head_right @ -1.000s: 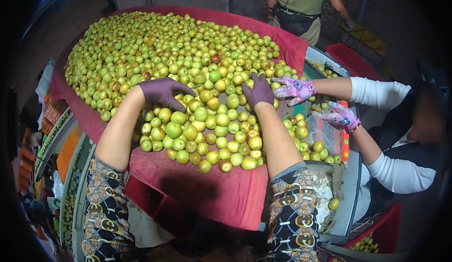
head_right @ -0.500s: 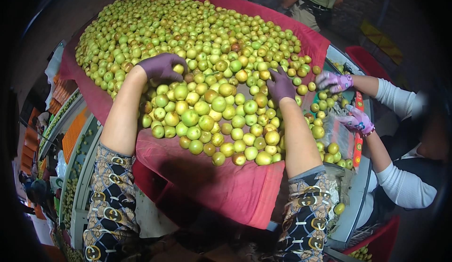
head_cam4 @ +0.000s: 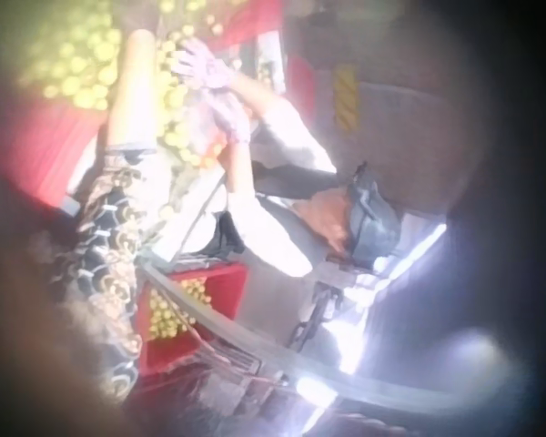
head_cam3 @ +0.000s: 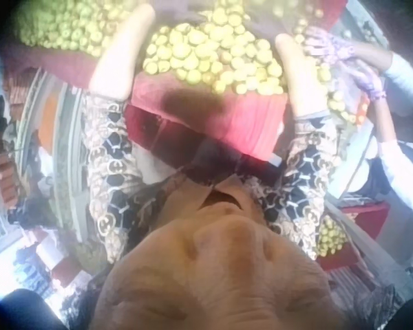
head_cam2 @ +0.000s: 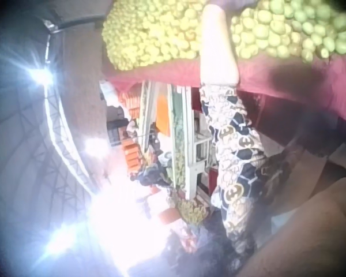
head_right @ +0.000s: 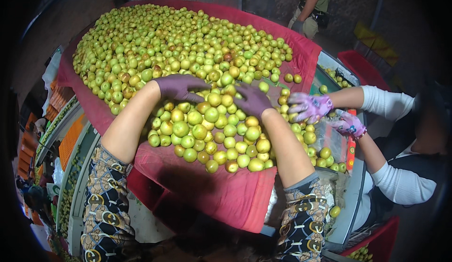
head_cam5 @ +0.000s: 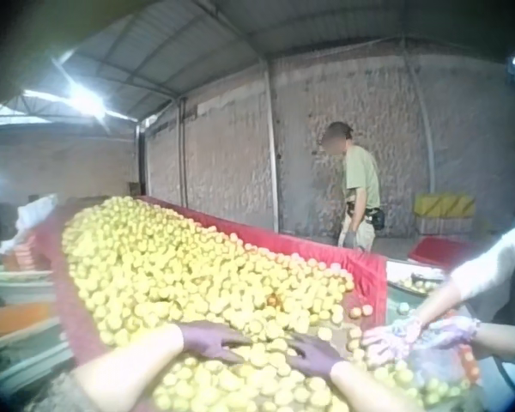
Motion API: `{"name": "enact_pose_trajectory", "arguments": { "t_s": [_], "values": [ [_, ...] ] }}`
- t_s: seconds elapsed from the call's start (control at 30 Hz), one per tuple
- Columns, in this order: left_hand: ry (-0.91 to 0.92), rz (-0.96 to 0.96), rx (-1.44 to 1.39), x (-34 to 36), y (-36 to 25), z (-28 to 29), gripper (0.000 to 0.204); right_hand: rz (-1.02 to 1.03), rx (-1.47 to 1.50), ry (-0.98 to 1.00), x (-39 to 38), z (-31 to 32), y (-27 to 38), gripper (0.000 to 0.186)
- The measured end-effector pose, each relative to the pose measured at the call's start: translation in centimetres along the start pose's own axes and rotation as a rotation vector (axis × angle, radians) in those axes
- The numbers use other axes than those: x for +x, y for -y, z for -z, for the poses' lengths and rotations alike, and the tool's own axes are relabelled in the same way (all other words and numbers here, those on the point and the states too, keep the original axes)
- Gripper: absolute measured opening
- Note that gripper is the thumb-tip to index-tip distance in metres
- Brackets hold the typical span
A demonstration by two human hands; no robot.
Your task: The person sorts green apples on a red-covered table, picking them up and placing them into a red crate. Another worker also sorts apples nearby, and a third person occasionally adds more apples to the table.
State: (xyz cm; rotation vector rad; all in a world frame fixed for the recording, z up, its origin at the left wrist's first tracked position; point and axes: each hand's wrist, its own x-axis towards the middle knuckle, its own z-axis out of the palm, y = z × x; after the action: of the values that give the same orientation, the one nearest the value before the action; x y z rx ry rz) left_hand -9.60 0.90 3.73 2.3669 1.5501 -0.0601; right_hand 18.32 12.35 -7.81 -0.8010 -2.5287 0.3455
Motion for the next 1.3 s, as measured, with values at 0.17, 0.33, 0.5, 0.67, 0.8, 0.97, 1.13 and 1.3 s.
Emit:
{"name": "enact_pose_trajectory", "arguments": {
  "t_s": [0.17,0.33,0.5,0.67,0.8,0.97,1.13,1.3],
  "values": [
    [0.063,-0.033,-0.099,-0.7,-2.1,-0.3,0.076,0.047,0.042,0.056,0.2,0.5,4.2,0.058],
    [0.037,0.006,-0.021,-0.6,-2.6,-0.7,0.079,-0.058,0.228,-0.049,3.0,0.6,3.1,0.033],
    [-0.038,-0.062,0.115,-1.4,-1.7,-1.9,0.08,0.099,0.065,-0.434,11.6,0.2,2.6,0.038],
    [-0.011,-0.072,0.163,-0.7,-3.1,-1.1,0.084,-0.103,-0.099,-0.089,16.9,-1.3,-0.5,0.035],
    [-0.025,-0.117,0.189,-0.9,-3.0,-1.3,0.084,-0.155,-0.184,-0.048,17.1,-2.3,-0.7,0.031],
    [-0.004,-0.085,0.212,-0.7,-2.5,-1.5,0.087,-0.081,-0.467,-0.002,11.9,-0.9,4.3,0.027],
    [0.087,0.005,0.216,0.0,-3.5,-0.4,0.093,-0.097,-0.44,-0.21,5.7,2.5,9.5,0.027],
    [0.043,-0.071,0.267,0.4,-0.4,-1.7,0.088,-0.379,0.33,-0.425,-1.6,5.6,18.8,0.037]
  ]
}}
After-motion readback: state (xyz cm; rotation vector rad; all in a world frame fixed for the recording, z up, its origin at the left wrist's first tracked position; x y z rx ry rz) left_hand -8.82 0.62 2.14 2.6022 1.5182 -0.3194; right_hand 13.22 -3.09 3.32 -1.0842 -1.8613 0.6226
